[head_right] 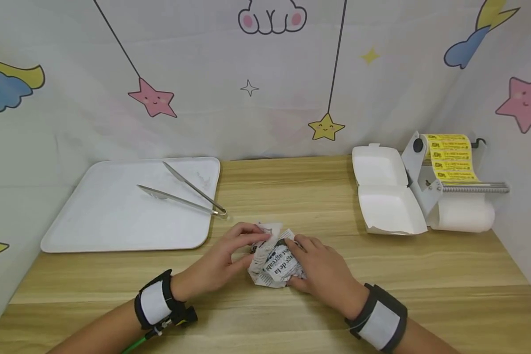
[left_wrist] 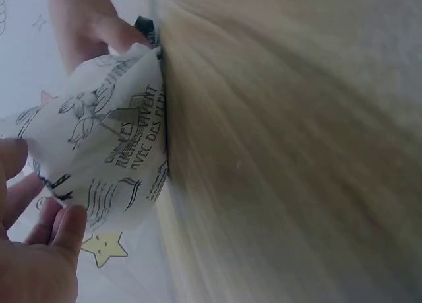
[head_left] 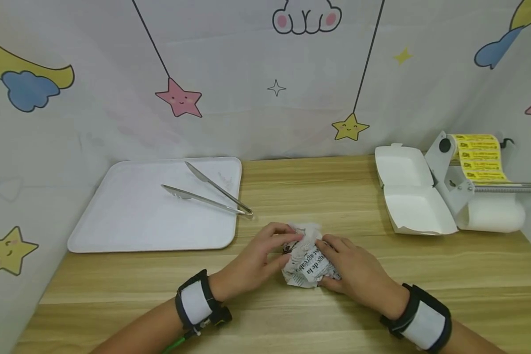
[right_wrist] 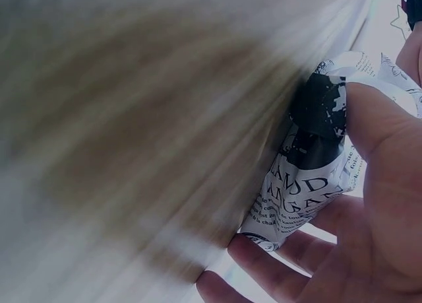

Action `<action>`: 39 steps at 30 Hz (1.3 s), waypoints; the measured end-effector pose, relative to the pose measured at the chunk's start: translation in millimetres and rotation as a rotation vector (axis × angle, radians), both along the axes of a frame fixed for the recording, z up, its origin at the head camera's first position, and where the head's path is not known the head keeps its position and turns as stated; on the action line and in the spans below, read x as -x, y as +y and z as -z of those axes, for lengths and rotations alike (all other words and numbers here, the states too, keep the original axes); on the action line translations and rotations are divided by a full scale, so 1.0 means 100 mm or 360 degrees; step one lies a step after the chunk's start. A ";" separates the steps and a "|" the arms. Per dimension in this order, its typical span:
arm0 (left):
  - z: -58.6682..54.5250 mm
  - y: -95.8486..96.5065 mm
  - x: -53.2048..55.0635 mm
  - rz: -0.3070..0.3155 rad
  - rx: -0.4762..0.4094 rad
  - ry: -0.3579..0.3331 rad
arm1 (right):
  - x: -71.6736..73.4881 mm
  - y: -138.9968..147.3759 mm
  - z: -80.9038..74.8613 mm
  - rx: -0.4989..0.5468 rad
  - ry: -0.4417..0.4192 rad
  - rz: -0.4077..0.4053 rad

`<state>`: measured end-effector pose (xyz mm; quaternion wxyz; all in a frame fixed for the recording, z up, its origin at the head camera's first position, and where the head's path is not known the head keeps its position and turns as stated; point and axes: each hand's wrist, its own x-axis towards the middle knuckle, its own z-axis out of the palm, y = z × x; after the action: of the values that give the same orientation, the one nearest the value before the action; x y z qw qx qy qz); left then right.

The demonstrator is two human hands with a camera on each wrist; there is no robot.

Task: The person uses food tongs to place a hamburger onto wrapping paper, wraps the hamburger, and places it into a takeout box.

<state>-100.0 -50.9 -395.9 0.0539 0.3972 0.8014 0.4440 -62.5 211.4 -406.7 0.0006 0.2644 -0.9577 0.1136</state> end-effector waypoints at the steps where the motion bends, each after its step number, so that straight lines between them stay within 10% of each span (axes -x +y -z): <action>1: 0.01 0.02 0.00 -0.0013 0.0027 0.0017 | 0.00 0.00 0.00 -0.0014 0.0018 -0.0003; 9: 0.02 0.26 -0.01 -0.0025 0.0316 0.0220 | -0.02 0.07 0.12 0.0238 0.0367 -0.0112; 16: 0.03 0.31 0.00 -0.0039 0.0479 0.0161 | -0.03 0.02 0.07 0.0151 0.0063 0.0105; 23: 0.04 0.30 0.01 -0.0074 0.0601 0.0165 | -0.05 0.05 0.06 0.0166 0.0098 -0.0038; 32: -0.02 0.30 0.01 -0.0076 0.0689 0.0208 | -0.01 0.12 -0.20 0.0501 -0.0485 0.0005; 39: -0.05 0.32 0.02 -0.0059 0.0721 0.0215 | 0.03 0.15 -0.34 0.0777 -0.0207 0.0016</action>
<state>-101.9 -19.1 -391.3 0.0798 0.3889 0.8895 0.2261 -65.2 225.9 -372.7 0.0032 0.2440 -0.9012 0.3582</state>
